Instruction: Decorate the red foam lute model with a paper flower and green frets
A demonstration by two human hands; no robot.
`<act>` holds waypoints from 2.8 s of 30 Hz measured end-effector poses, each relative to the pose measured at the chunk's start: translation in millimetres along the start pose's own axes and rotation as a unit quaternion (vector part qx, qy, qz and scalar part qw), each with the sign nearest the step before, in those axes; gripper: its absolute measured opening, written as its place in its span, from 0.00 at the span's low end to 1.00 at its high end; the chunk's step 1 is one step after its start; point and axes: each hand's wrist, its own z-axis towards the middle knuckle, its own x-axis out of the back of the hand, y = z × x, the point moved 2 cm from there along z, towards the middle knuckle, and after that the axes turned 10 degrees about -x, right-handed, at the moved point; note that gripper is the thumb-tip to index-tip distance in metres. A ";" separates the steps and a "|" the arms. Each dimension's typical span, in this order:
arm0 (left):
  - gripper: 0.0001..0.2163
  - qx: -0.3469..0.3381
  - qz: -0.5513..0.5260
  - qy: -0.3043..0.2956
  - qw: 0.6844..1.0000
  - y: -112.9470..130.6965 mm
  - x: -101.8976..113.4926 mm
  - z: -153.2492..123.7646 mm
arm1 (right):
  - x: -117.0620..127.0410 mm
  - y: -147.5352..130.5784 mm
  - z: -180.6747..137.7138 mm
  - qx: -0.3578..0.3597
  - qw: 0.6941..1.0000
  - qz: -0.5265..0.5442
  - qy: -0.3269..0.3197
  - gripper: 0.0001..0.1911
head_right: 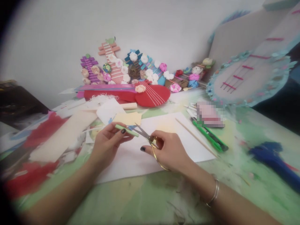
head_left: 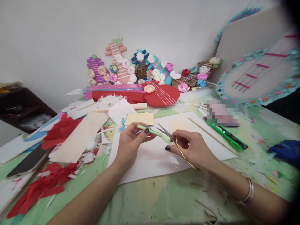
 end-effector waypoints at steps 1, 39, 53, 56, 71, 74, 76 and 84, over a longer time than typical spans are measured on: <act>0.08 0.001 -0.008 -0.001 1.000 0.5 0.3 0.3 | 0.1 -0.5 -0.8 0.010 0.999 -0.029 0.011 0.14; 0.06 0.019 -0.016 0.012 1.000 -3.6 -2.1 -2.9 | -7.0 -3.2 -7.6 0.069 0.996 -0.038 -0.030 0.19; 0.06 -0.009 -0.011 0.026 1.000 -0.4 0.2 -3.1 | -1.7 1.6 -4.4 0.102 0.991 -0.081 -0.010 0.21; 0.06 -0.001 -0.018 0.031 0.999 0.1 -1.1 -3.8 | -2.5 2.6 -4.1 0.101 0.992 -0.070 -0.014 0.22; 0.06 -0.017 -0.013 0.034 0.999 -0.8 3.6 3.6 | 1.0 -1.0 -4.6 0.065 0.992 -0.103 0.019 0.20; 0.06 -0.014 -0.009 0.025 1.000 -0.6 3.2 2.4 | 0.1 0.8 -3.8 0.073 0.991 -0.111 0.023 0.19; 0.06 -0.007 -0.011 0.024 1.000 -0.7 3.0 1.5 | -1.1 2.4 -3.1 0.077 0.991 -0.109 0.019 0.20; 0.07 0.014 -0.025 0.035 0.999 0.1 2.7 0.5 | -3.2 3.7 -2.9 0.075 0.994 -0.083 0.011 0.21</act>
